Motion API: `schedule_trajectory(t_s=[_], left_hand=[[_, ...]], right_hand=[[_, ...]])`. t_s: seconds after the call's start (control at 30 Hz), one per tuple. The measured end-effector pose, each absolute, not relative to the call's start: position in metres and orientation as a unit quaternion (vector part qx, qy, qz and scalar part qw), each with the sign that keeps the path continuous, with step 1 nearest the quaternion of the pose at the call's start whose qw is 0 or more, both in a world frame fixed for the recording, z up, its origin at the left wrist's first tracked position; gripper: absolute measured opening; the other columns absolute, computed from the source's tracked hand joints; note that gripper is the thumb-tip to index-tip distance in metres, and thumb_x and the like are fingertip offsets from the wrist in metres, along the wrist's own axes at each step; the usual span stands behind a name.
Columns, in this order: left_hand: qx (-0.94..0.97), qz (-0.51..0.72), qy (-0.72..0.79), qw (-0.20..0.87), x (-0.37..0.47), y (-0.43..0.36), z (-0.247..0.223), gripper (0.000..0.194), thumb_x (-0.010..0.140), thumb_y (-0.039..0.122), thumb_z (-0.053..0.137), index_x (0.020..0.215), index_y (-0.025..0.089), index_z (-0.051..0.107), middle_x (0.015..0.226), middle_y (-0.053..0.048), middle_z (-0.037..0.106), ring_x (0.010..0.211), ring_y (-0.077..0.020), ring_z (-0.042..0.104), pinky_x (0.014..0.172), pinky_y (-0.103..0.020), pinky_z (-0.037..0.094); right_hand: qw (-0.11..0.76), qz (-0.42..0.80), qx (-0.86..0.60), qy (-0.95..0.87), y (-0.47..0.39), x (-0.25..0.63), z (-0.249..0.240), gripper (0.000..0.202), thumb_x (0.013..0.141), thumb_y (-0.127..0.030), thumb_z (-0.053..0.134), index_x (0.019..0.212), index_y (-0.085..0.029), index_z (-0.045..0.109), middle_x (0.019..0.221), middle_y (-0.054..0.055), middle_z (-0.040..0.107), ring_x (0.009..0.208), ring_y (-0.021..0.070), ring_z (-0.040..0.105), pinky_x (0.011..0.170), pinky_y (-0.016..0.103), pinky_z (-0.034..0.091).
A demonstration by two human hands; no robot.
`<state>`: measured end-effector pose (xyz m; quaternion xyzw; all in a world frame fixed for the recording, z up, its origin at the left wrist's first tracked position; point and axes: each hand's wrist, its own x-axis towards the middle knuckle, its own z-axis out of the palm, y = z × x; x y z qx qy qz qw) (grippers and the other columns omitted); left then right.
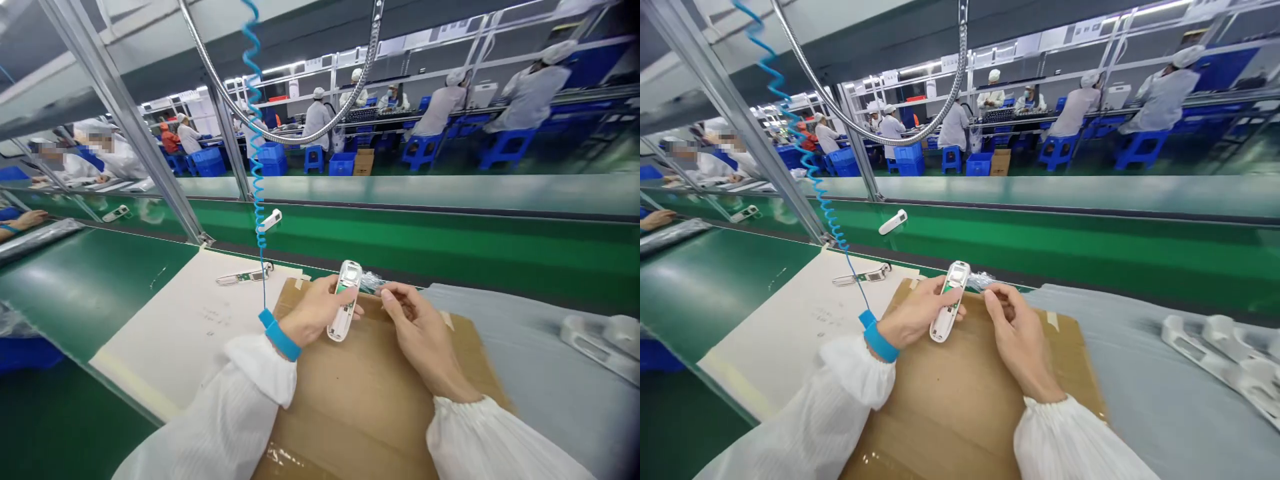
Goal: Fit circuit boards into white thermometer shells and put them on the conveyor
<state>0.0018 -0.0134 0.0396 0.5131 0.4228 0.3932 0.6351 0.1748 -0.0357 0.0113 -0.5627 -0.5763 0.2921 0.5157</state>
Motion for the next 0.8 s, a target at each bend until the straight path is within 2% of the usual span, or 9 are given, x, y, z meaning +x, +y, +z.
schedule_trajectory(t_s=[0.07,0.17,0.27,0.37,0.43,0.5,0.6,0.7,0.8], left_hand=[[0.561,0.382,0.397,0.618,0.011,-0.019,0.036,0.025,0.089,0.030,0.062,0.110,0.015,0.060,0.086,-0.005,0.063,0.065,-0.0125,0.061,0.062,-0.025,0.050],[0.677,0.332,0.416,0.509,0.008,-0.027,0.033,0.020,0.092,0.027,0.057,0.108,0.019,0.065,0.076,-0.001,0.063,0.065,-0.0141,0.061,0.065,-0.026,0.046],[0.743,0.300,0.447,0.398,0.000,-0.031,0.031,0.020,0.090,0.020,0.056,0.105,0.024,0.069,0.069,0.002,0.063,0.063,-0.0143,0.059,0.065,-0.027,0.040],[0.747,0.307,0.446,0.384,-0.004,-0.028,0.027,0.015,0.088,0.019,0.058,0.097,0.023,0.070,0.070,0.002,0.065,0.062,-0.0149,0.058,0.064,-0.026,0.039],[0.696,0.343,0.485,0.404,-0.004,-0.022,0.023,0.012,0.090,0.023,0.057,0.094,0.020,0.068,0.066,0.000,0.064,0.060,-0.0158,0.059,0.062,-0.026,0.040],[0.611,0.395,0.544,0.417,-0.005,-0.014,0.019,0.014,0.093,0.026,0.054,0.096,0.018,0.065,0.062,0.000,0.062,0.058,-0.0161,0.060,0.060,-0.025,0.042],[0.515,0.439,0.581,0.453,-0.007,-0.007,0.019,0.015,0.095,0.024,0.050,0.097,0.016,0.062,0.063,-0.001,0.061,0.058,-0.0146,0.059,0.056,-0.023,0.042],[0.489,0.460,0.547,0.501,-0.008,-0.010,0.025,0.015,0.094,0.023,0.052,0.101,0.015,0.063,0.075,-0.003,0.066,0.059,-0.0120,0.059,0.054,-0.021,0.043],[0.486,0.475,0.519,0.519,-0.008,-0.017,0.033,0.020,0.093,0.025,0.057,0.110,0.016,0.064,0.092,-0.006,0.070,0.059,-0.0102,0.059,0.051,-0.020,0.042]], right_hand=[[0.518,0.240,-0.555,-0.605,-0.035,0.180,0.014,0.030,0.094,-0.053,0.057,0.106,-0.026,0.066,0.098,0.003,0.068,0.077,0.0179,0.059,0.071,0.033,0.046],[0.510,0.136,-0.506,-0.682,-0.033,0.186,0.016,0.020,0.099,-0.040,0.055,0.108,-0.027,0.066,0.106,0.004,0.067,0.087,0.0192,0.061,0.075,0.034,0.045],[0.457,0.003,-0.477,-0.751,-0.032,0.189,0.014,0.012,0.100,-0.031,0.055,0.101,-0.028,0.067,0.105,0.003,0.067,0.094,0.0212,0.060,0.078,0.037,0.040],[0.386,-0.100,-0.487,-0.777,-0.038,0.187,0.011,0.013,0.099,-0.027,0.057,0.090,-0.027,0.065,0.099,0.001,0.068,0.091,0.0221,0.058,0.077,0.039,0.033],[0.366,-0.102,-0.481,-0.790,-0.042,0.183,0.012,0.016,0.100,-0.025,0.054,0.087,-0.026,0.062,0.101,0.001,0.068,0.095,0.0229,0.057,0.080,0.039,0.032],[0.381,-0.041,-0.480,-0.789,-0.040,0.178,0.015,0.017,0.101,-0.024,0.049,0.087,-0.024,0.058,0.102,0.002,0.068,0.096,0.0222,0.057,0.082,0.038,0.034],[0.393,0.034,-0.559,-0.729,-0.016,0.176,0.018,0.015,0.099,-0.026,0.046,0.086,-0.023,0.052,0.091,0.003,0.066,0.086,0.0220,0.057,0.079,0.038,0.037],[0.313,0.025,-0.643,-0.699,0.018,0.182,0.019,0.014,0.092,-0.023,0.049,0.079,-0.023,0.053,0.084,0.006,0.066,0.085,0.0252,0.056,0.078,0.039,0.036],[0.264,0.023,-0.643,-0.719,0.035,0.196,0.019,0.006,0.086,-0.021,0.059,0.080,-0.022,0.060,0.093,0.006,0.069,0.093,0.0258,0.059,0.082,0.040,0.037]])
